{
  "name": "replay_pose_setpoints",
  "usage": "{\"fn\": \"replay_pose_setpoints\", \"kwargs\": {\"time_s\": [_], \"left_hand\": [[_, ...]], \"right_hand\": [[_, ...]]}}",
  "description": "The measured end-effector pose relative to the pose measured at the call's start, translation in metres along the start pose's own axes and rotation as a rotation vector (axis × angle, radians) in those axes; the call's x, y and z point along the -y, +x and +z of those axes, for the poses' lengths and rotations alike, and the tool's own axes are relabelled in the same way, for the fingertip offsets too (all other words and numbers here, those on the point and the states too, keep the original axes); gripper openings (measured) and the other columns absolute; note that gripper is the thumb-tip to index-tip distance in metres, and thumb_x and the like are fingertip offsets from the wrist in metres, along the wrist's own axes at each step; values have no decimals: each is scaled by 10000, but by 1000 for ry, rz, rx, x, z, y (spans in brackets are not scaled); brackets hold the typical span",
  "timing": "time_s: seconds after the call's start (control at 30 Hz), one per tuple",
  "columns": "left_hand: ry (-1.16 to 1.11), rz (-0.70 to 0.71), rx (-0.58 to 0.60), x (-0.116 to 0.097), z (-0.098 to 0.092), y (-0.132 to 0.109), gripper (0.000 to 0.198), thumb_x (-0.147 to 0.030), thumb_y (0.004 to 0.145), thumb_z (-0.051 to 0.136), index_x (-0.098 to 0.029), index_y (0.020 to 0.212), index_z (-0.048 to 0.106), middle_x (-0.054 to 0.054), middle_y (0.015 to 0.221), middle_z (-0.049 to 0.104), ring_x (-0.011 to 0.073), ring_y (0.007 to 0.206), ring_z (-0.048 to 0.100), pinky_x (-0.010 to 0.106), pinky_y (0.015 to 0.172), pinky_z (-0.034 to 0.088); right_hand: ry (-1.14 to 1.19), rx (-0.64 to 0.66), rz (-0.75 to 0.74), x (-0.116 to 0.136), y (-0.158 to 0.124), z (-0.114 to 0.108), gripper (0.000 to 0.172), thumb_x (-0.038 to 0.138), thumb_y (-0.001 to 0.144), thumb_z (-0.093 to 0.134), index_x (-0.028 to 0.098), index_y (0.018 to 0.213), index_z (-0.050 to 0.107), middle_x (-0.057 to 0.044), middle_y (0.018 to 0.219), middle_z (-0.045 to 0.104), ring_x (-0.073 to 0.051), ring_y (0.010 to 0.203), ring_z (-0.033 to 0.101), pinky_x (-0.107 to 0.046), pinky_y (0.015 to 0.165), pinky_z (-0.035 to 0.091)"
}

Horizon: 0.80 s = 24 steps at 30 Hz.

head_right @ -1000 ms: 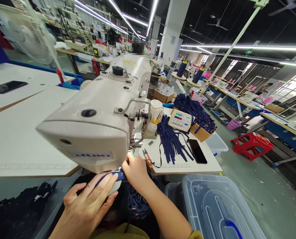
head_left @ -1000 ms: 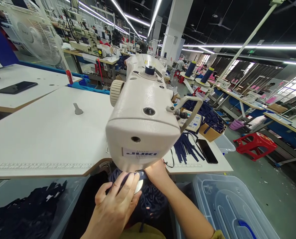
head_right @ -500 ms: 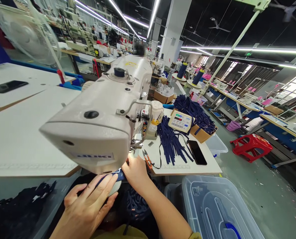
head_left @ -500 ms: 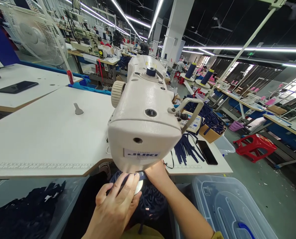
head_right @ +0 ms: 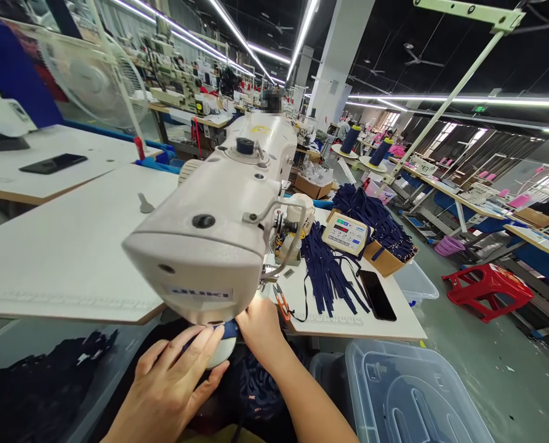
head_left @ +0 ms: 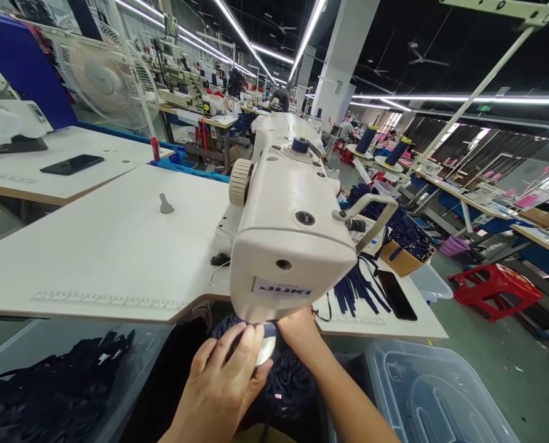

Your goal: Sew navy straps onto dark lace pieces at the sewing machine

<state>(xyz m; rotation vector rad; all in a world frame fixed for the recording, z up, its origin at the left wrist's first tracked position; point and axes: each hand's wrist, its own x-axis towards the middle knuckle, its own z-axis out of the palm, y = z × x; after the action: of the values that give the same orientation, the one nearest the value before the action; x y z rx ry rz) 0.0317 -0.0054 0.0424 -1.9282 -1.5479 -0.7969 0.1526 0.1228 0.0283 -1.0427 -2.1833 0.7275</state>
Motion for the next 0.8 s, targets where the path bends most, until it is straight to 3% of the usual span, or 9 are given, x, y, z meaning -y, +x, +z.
{"fn": "replay_pose_setpoints", "kwargs": {"time_s": [0.17, 0.4, 0.63, 0.73, 0.8], "left_hand": [[-94, -165, -40, -11, 4, -2, 281, -260, 914, 489, -169, 1143, 625, 41, 1057, 709, 214, 978, 613, 376, 870, 365], [-120, -33, -37, -6, 7, -1, 298, -190, 869, 545, -119, 1150, 616, 57, 1079, 693, 209, 987, 581, 350, 864, 398], [-162, 5, -29, -4, 8, -7, 369, -214, 868, 567, -171, 1235, 564, 29, 1123, 675, 180, 1035, 576, 313, 933, 379], [-274, -178, -53, 1, 31, -38, 562, -257, 844, 613, -250, 1370, 414, 46, 1231, 598, 184, 1137, 543, 334, 1027, 357], [-404, -517, -27, 7, 56, -69, 756, -289, 817, 641, -313, 1447, 223, 81, 1378, 448, 247, 1285, 422, 424, 1062, 368]], "right_hand": [[-62, 34, 21, -1, 0, 0, 188, 144, 837, 480, 181, 883, 659, -54, 735, 650, -196, 737, 596, -277, 656, 435], [-105, 30, 30, 0, 1, 0, 202, 155, 855, 460, 183, 894, 657, -58, 767, 651, -200, 740, 596, -279, 661, 435], [123, -17, 86, 3, 0, -1, 131, 215, 844, 500, 207, 830, 630, -8, 641, 592, -183, 674, 563, -284, 665, 432], [316, -89, 184, 12, -6, -3, 113, 269, 841, 513, 192, 791, 580, 17, 616, 526, -152, 619, 504, -262, 619, 412], [517, -120, 280, 22, -19, -7, 140, 313, 850, 517, 196, 774, 518, 49, 596, 440, -114, 554, 420, -227, 553, 366]]}}
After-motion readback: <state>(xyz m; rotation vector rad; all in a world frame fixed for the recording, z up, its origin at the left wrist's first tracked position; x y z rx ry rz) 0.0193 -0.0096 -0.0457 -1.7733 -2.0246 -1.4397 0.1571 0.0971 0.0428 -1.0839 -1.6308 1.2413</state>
